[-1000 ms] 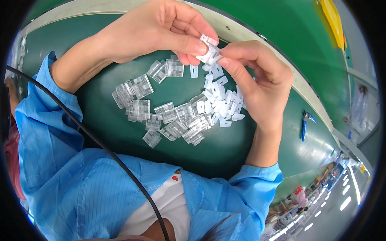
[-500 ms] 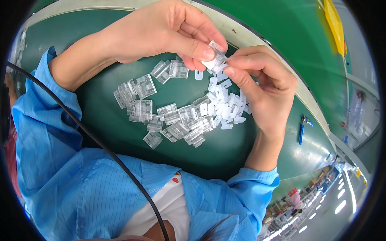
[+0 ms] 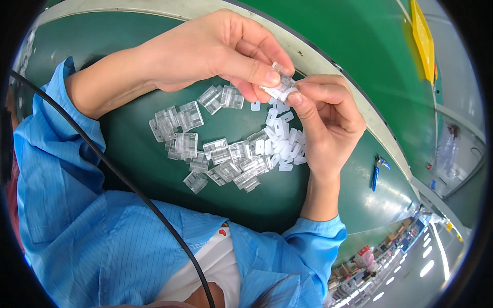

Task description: The person assembles small white plastic housings and clear plastic housings with plastic clips by hand on a production line.

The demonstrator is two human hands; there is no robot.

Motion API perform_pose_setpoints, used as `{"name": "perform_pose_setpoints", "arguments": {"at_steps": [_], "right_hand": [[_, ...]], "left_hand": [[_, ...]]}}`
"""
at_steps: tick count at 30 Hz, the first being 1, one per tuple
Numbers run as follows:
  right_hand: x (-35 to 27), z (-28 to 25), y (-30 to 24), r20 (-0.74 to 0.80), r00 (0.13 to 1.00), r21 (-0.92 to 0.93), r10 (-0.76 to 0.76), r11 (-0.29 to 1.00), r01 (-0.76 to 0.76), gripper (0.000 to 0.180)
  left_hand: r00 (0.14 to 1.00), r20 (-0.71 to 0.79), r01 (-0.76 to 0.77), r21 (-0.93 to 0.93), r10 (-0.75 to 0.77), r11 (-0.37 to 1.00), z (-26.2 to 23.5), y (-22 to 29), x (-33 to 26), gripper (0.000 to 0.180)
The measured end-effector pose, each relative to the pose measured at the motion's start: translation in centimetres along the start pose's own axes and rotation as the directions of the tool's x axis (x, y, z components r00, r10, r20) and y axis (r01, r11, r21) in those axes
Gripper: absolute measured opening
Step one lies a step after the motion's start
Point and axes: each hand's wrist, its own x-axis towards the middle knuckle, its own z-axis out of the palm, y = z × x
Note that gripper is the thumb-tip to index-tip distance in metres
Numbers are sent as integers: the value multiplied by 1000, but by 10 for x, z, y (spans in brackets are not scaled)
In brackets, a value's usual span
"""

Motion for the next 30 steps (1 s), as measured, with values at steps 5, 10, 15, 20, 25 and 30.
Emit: {"name": "perform_pose_setpoints", "arguments": {"at_steps": [5, 10, 15, 20, 25, 30], "right_hand": [[-1, 6, 0, -42, 997, -88, -70, 994, 66, 12], [1, 27, -8, -175, 977, -239, -123, 968, 79, 13], [-4, 22, -12, -243, 969, -69, 45, 996, -64, 12], [-3, 20, -10, -179, 984, -109, 25, 993, -45, 16], [4, 9, -8, 122, 919, -652, -374, 668, 358, 24], [3, 10, -8, 141, 927, -604, -348, 711, 359, 31]], "left_hand": [[999, 25, -46, -46, 47, 998, -4, -9, 4, 16], [997, 22, -66, -109, 69, 992, -4, -9, 5, 17], [998, -32, -54, -137, 50, 989, 3, -9, 2, 23], [997, -35, -75, -142, 71, 987, 0, -11, 1, 21], [999, -9, -47, -156, 46, 987, -1, -12, -1, 20], [999, -30, -41, -103, 38, 994, 2, -11, -4, 22]]}}
